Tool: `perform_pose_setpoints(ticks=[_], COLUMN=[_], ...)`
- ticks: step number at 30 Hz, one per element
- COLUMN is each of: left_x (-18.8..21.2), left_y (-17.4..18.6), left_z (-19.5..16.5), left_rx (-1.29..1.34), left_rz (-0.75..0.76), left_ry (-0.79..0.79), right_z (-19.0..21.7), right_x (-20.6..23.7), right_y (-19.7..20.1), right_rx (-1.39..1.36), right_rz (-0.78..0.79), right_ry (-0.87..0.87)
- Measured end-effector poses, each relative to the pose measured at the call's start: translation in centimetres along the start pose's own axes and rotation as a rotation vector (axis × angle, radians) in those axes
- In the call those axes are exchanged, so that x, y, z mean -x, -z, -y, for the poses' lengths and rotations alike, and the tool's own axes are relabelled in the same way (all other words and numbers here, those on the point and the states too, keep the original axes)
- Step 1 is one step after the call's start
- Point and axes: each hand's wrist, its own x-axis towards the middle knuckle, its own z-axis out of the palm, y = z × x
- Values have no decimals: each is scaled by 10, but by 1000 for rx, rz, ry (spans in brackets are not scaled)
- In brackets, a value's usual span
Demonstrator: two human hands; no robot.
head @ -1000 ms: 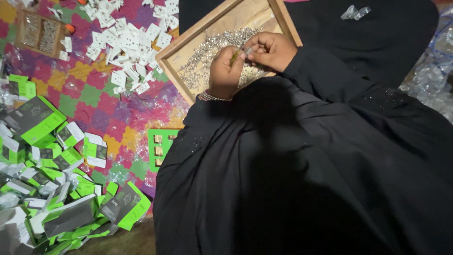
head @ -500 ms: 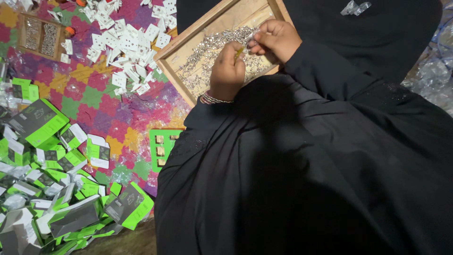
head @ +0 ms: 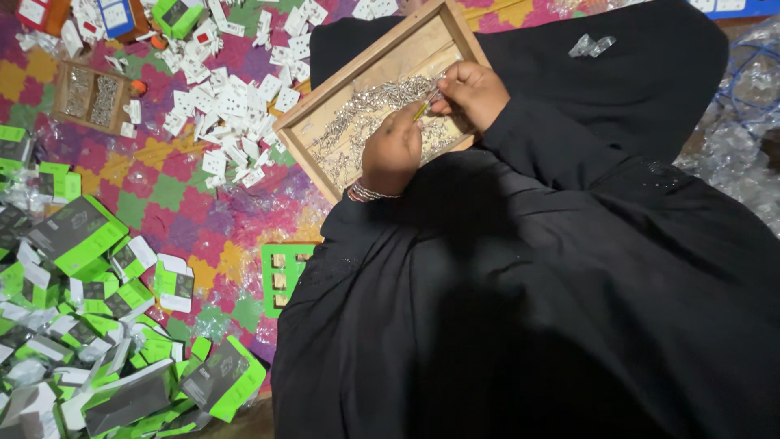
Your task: The person sits on the floor with a wooden tray of small metal screws on their lap and picks screws one at a time, using a small handheld tool to lift them from the tray. Scattered electrical switch plates and boxes surround them on the floor mat.
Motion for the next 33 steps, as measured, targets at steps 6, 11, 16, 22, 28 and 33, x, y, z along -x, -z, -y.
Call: perform_pose_setpoints(ticks=[6,11,16,22,28,33], left_x=[-2,-2,-3,-5,-6,-6], left_y=[-6,-8,-13,-16,-10,-7], left_z=[4,3,3,4,0,-1], left_rx=[-71,-104,-143,-160,-110,-41], left_rz=[-16,17,-4,42,99,74], left_ry=[-23,37,66,117,173,149], right_z=[4,12,28,45,45,42], right_x=[2,11,19,26,24,22], right_y=[-6,-19,-30,-33,-32,-29], right_rx=[92,226,455,753,811,807], right_rz=[14,-27,-33,-35,-33,-25], right_ry=[68,167,274,309,347,325])
